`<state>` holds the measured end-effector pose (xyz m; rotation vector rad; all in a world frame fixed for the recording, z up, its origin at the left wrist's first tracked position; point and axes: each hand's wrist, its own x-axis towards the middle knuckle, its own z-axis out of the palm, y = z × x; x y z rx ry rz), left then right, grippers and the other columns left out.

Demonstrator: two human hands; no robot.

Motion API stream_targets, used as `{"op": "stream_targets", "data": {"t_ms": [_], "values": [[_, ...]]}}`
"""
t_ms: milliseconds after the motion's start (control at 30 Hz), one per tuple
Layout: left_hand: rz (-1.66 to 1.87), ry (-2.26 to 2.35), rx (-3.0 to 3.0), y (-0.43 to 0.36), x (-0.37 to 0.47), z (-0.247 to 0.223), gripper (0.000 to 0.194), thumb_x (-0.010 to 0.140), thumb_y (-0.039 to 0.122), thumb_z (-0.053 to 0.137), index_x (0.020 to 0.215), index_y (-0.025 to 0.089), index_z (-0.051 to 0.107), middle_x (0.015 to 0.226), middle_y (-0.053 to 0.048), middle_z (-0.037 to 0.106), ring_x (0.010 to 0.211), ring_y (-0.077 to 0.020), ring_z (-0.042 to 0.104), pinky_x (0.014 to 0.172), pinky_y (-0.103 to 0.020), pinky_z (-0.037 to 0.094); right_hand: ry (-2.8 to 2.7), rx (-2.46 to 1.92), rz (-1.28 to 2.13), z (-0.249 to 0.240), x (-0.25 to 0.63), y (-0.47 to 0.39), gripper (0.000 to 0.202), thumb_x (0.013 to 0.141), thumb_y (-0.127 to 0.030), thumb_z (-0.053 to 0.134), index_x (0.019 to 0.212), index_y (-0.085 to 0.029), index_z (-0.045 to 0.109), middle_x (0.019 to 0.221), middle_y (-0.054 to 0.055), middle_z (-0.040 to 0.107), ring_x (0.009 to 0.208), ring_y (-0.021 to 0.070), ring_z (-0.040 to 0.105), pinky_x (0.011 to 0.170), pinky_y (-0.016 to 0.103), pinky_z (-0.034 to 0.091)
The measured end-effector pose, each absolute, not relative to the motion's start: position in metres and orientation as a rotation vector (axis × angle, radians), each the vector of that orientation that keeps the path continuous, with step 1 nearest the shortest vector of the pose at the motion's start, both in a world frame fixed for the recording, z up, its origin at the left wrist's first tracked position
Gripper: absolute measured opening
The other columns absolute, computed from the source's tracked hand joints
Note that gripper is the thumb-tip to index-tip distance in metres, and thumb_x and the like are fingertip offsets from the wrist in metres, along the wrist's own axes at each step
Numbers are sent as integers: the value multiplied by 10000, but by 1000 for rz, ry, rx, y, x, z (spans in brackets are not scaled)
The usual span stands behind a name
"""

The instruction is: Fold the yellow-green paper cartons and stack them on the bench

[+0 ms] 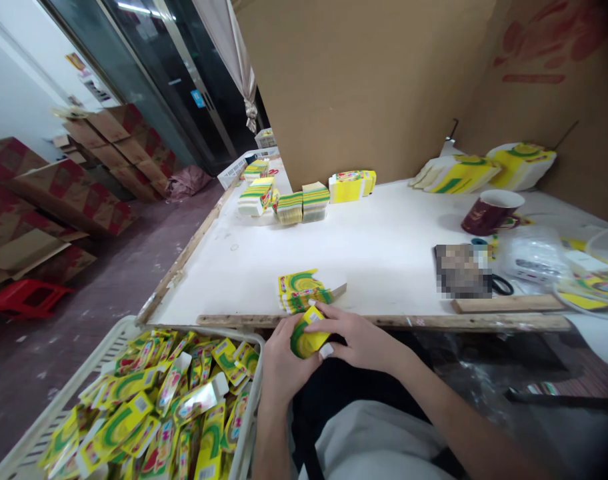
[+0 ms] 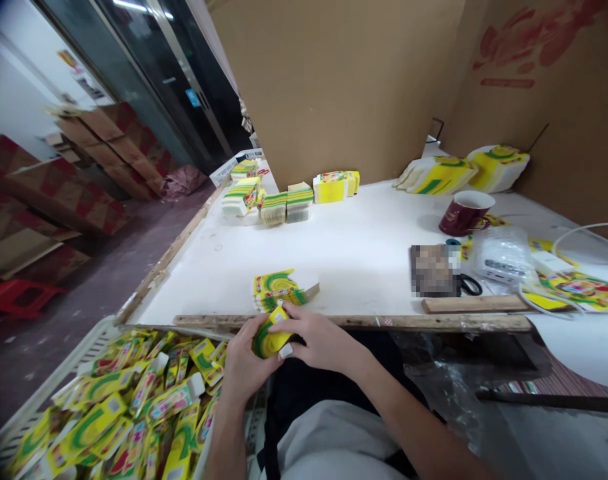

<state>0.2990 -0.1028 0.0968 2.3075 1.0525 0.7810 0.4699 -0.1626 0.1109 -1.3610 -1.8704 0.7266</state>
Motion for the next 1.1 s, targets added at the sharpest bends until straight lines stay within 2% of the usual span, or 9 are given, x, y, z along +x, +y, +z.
{"op": "stream_targets", "data": {"t_ms": [167,333,433,567,667,867,967,1033,1100], "values": [[758,1035,2287,-104,300,100,497,589,235,669,1061,212,513,1004,-42,612,909,-209,587,802,-339,483,-1868,-1370,705,112,467,-162,380,759,-16,447,1056,-182,616,1288,132,459,1219,225,420,987,352,366],[724,970,2260,-107,305,100,484,605,239,658,1067,222,514,1013,-30,609,919,-190,583,818,-321,478,-1916,-1353,746,119,476,-163,282,754,-98,538,987,-215,644,1173,94,539,1128,225,500,938,350,407],[763,1047,2288,-106,304,98,512,563,191,649,1058,195,519,1005,-47,612,914,-205,586,819,-336,480,-1840,-1389,726,113,468,-162,344,731,-72,535,1032,-204,636,1249,119,490,1183,244,451,982,379,367],[794,1129,2322,-102,299,95,548,561,198,641,1092,173,511,1023,-77,609,933,-233,583,831,-374,476,-1761,-1323,768,103,460,-157,515,727,-50,506,1218,-203,510,1357,130,393,1290,260,307,1042,438,281],[810,1086,2297,-101,299,92,547,613,282,648,1127,174,495,1065,-95,602,972,-248,574,852,-394,467,-1672,-1168,820,102,463,-154,630,749,-80,512,1338,-208,331,1376,99,382,1271,223,345,1048,411,293],[862,1111,2088,-101,302,87,537,589,275,670,1101,179,539,1040,-87,623,948,-257,582,851,-413,458,-1592,-1189,728,95,456,-153,598,768,-118,518,1330,-200,332,1364,94,398,1261,219,357,1053,419,290],[1285,1101,1549,-90,282,89,466,608,373,677,1029,206,567,921,-37,640,798,-206,604,734,-346,498,-1523,-1212,745,93,457,-148,617,755,-175,574,1323,-188,333,1303,114,460,1124,209,510,953,365,417],[1605,1026,1135,-80,261,92,410,712,541,523,990,242,559,911,-8,622,773,-175,592,671,-305,504,-1463,-1290,655,93,464,-139,470,776,-178,547,1235,-188,444,1174,95,561,996,184,584,890,334,455],[1747,923,805,-73,244,94,505,753,660,318,900,248,572,954,-14,608,864,-185,574,686,-302,507,-1435,-1439,490,93,474,-126,344,800,-146,490,1141,-185,519,1087,77,598,949,168,590,869,314,455]]}}
